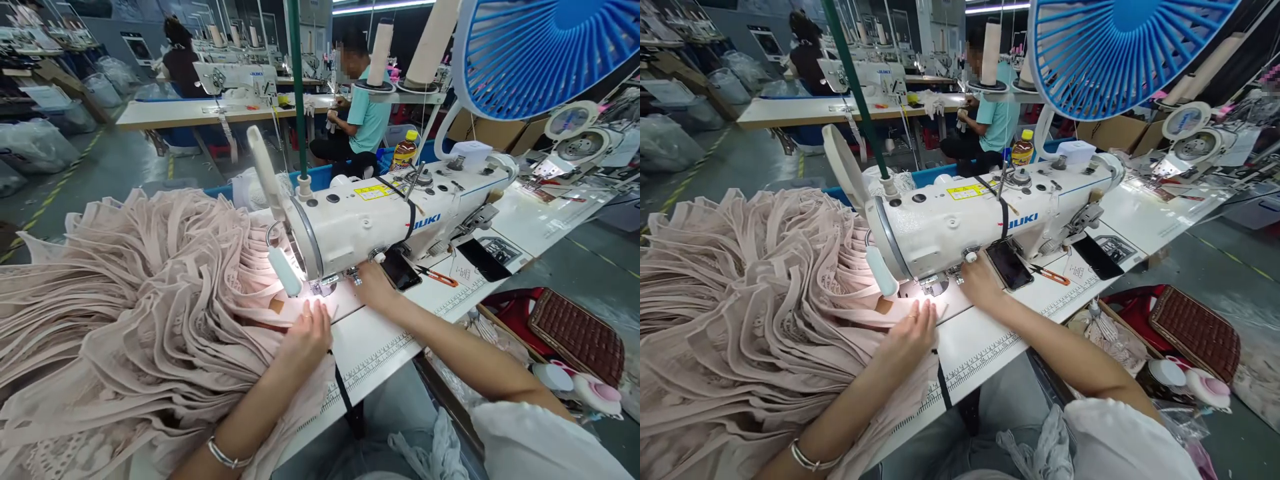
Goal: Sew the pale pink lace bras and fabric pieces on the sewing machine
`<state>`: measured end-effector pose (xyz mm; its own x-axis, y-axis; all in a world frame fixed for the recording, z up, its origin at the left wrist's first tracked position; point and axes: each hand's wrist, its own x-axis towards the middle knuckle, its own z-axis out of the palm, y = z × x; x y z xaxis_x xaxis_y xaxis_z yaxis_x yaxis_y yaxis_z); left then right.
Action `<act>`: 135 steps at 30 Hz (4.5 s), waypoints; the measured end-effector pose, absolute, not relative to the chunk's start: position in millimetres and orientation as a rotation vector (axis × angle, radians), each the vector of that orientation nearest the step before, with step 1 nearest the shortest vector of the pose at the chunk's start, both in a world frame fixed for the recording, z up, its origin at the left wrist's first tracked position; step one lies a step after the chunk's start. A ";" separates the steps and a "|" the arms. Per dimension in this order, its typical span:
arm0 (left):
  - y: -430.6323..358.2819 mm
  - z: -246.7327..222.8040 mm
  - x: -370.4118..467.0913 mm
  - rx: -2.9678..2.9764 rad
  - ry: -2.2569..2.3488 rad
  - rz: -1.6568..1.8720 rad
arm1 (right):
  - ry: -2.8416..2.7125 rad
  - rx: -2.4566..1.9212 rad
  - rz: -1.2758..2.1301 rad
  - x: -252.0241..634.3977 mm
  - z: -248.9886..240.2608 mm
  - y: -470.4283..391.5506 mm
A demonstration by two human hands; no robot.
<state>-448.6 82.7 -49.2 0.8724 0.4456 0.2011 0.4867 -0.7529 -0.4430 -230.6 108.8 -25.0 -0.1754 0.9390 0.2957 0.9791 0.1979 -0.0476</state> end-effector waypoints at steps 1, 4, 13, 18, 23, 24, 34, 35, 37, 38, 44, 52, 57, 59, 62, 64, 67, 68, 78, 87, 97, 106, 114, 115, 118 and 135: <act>76.7 -51.7 -444.5 -2.535 -0.641 -0.129 | -2.347 -1.766 -0.281 -238.2 -28.4 98.3; 66.4 -56.0 -439.8 -2.532 -0.577 -0.188 | -2.483 -1.668 -0.279 -252.0 -36.4 78.7; 90.2 -32.1 -456.1 -2.652 -0.789 0.009 | -2.305 -1.525 -0.173 -238.2 -58.0 82.2; 82.8 -29.9 -454.4 -2.679 -0.835 -0.047 | -2.395 -1.823 -0.179 -242.3 -40.7 82.5; 80.0 -27.3 -454.9 -2.728 -0.820 -0.099 | -2.439 -2.039 0.027 -261.0 -18.6 97.5; 81.2 -26.7 -455.1 -2.746 -0.838 -0.118 | -2.456 -2.009 0.077 -266.0 -18.1 98.9; 82.6 -30.2 -456.1 -3.058 -0.965 -0.512 | -2.259 -1.913 0.071 -276.1 -44.7 88.1; 80.1 -32.0 -455.7 -3.011 -0.919 -0.431 | -2.253 -1.907 0.086 -274.7 -44.7 88.1; 75.6 -35.4 -455.1 -2.892 -0.892 -0.302 | -2.238 -1.915 0.107 -273.7 -43.5 88.4; 73.8 -36.7 -454.9 -2.843 -0.881 -0.258 | -2.231 -1.921 0.122 -274.1 -42.6 88.6; 72.6 -35.9 -454.4 -2.752 -0.866 -0.166 | -2.180 -1.907 0.248 -273.1 -37.7 88.3; 79.2 -38.5 -454.4 -2.814 -0.866 -0.324 | -2.319 -1.176 0.166 -236.2 -48.8 80.6; 79.3 -33.5 -454.9 -2.885 -0.975 -0.441 | -2.370 -1.115 -0.047 -241.4 -55.3 81.5; 80.2 -28.9 -454.0 -2.846 -1.109 -0.446 | -2.393 -1.204 -0.123 -246.9 -54.3 82.3; 82.8 -23.9 -450.4 -2.827 -1.167 -0.284 | -2.411 -1.378 -0.240 -252.1 -52.0 83.0; 84.7 -23.6 -447.1 -2.851 -1.063 -0.191 | -2.441 -1.398 -0.297 -252.1 -51.3 83.6; 86.4 -27.4 -443.0 -2.811 -0.898 -0.241 | -2.494 -1.332 -0.313 -247.4 -53.0 86.2; 86.6 -29.0 -442.1 -2.797 -0.856 -0.261 | -2.500 -1.320 -0.301 -245.0 -54.4 87.7; 87.6 -39.4 -437.4 -2.768 -0.800 -0.233 | -2.469 -1.356 -0.162 -231.8 -73.4 99.7; 90.1 -39.6 -438.2 -2.787 -0.834 -0.278 | -2.434 -1.377 -0.188 -234.3 -75.6 99.8; 92.6 -37.2 -436.6 -2.819 -0.936 -0.309 | -2.499 -1.534 -0.222 -238.0 -69.8 101.4; 94.9 -42.6 -436.7 -2.726 -0.951 -0.343 | -2.555 -1.813 0.023 -253.0 -47.6 99.5; 95.0 -44.5 -438.0 -2.715 -0.948 -0.348 | -2.578 -1.885 0.071 -258.6 -41.6 99.5; 94.2 -45.1 -438.1 -2.710 -0.955 -0.356 | -2.573 -1.877 0.073 -258.1 -43.0 100.1; 93.1 -45.2 -439.2 -2.701 -0.982 -0.343 | -2.514 -1.787 0.052 -252.9 -51.6 102.2; 111.5 -26.7 -459.5 -2.801 -1.057 -0.257 | -2.234 -1.326 0.051 -240.8 -69.0 95.4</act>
<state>-459.5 111.5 -26.7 0.7390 0.6413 0.2064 0.6646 -0.7442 -0.0671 -240.8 95.4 -69.0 -0.3729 0.8246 0.4255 0.8042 0.5159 -0.2950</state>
